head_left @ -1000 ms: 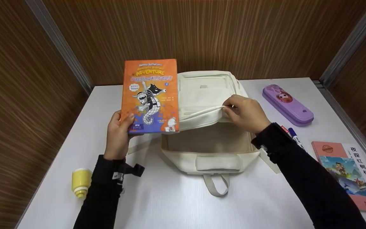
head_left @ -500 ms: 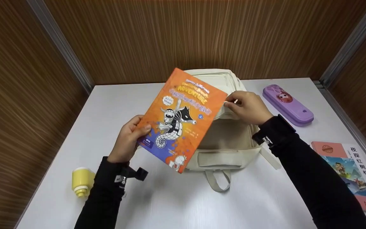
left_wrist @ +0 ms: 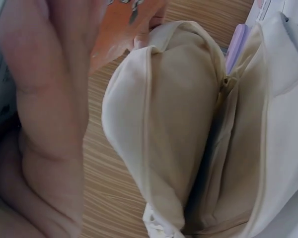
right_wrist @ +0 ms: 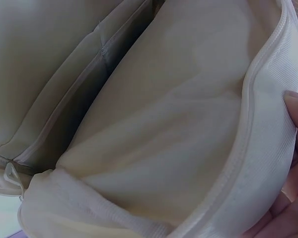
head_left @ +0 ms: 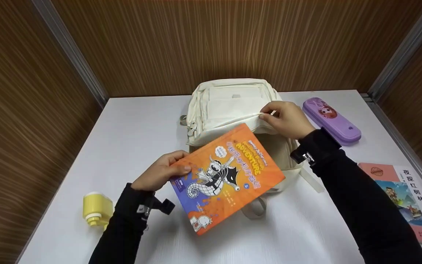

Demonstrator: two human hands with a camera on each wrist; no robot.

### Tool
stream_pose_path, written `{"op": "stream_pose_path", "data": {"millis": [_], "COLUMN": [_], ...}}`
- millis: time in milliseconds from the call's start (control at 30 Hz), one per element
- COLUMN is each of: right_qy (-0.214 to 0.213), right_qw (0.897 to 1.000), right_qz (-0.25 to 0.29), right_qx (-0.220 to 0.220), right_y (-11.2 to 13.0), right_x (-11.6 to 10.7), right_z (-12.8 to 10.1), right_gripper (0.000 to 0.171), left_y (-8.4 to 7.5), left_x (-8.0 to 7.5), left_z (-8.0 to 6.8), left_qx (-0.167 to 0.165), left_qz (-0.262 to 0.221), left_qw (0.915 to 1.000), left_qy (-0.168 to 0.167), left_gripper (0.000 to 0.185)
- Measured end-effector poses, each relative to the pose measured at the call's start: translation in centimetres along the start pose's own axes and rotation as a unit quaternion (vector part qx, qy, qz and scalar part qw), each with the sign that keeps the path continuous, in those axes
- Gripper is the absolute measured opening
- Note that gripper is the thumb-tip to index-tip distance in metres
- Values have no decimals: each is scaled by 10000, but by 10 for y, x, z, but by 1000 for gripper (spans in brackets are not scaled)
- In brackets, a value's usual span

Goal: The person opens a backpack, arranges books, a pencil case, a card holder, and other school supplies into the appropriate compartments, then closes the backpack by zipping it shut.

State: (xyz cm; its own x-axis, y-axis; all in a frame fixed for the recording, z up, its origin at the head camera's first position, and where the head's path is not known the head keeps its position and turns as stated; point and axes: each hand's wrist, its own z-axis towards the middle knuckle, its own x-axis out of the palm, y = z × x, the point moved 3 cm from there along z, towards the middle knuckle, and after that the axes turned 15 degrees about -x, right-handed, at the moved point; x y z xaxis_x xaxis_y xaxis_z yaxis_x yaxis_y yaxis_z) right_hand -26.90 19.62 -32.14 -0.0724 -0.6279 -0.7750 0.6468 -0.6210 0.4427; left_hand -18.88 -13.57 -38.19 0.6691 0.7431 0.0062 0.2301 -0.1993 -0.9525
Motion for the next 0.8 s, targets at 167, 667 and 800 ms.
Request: {"op": "stream_pose_path", "data": {"millis": [167, 667, 800], "right_qy": [-10, -213, -256], "right_qw": [10000, 9995, 9992], "right_qz": [22, 109, 127], "right_qx": [-44, -218, -289], "right_y": [0, 4, 6], "right_x": [-2, -8, -8], "right_z": [1, 0, 0], "right_gripper": [12, 11, 10], "left_y": [10, 40, 47], "left_x": [6, 17, 20], "left_z": [12, 53, 65], "left_qx": [-369, -943, -1021], "left_qz": [29, -1187, -1406], "left_qw": [9991, 9853, 9774], "left_qy": [187, -791, -1208], "left_gripper": [28, 17, 22]}}
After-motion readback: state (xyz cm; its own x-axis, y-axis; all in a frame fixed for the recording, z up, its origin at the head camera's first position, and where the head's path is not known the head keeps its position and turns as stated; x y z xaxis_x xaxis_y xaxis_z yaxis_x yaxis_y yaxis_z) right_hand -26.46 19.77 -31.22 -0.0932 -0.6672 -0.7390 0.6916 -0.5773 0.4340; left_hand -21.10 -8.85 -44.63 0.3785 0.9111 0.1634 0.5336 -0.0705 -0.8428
